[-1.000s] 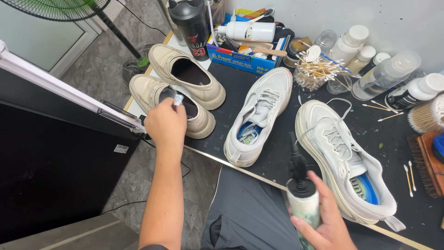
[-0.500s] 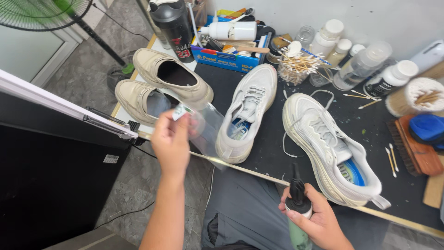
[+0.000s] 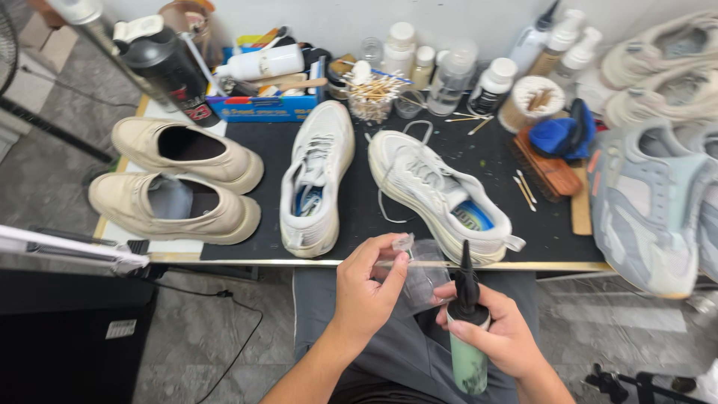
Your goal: The person places small plastic bags filled with a white substance into the toe box of a pair of white sneakers. They use a green cylindrical tool to press the bags down inside the shoes to maintain their shape. The person handles the shoes and bags by hand, repeating the process for both shoes.
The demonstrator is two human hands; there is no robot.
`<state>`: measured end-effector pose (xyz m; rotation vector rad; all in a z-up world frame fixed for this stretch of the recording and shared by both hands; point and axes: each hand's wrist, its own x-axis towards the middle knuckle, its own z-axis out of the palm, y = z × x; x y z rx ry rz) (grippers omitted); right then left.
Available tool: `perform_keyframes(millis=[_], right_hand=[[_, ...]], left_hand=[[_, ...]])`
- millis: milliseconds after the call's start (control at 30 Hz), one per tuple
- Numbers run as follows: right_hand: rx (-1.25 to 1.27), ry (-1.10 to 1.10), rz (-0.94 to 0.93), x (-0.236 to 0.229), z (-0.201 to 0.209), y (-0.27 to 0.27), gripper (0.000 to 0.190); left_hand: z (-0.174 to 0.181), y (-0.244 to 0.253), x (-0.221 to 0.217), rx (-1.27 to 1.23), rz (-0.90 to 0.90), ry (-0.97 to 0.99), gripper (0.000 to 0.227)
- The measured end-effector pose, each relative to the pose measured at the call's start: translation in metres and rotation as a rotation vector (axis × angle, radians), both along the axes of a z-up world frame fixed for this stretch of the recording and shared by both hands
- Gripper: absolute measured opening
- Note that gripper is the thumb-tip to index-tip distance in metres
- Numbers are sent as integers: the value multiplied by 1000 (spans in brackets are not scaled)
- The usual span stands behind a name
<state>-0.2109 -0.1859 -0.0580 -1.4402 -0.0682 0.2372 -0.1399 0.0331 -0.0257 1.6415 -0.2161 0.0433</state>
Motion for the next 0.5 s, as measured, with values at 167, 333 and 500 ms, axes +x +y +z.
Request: perform_keyframes(millis=[167, 333, 500], right_hand=[[-432, -196, -95, -7, 12, -18, 39], [-462, -213, -143, -10, 28, -34, 38], [-486, -257, -147, -1, 29, -37, 39]], left_hand=[[13, 4, 14, 91, -244, 73, 22], [26, 19, 21, 192, -484, 219, 25], [20, 23, 23, 68, -707, 440, 41]])
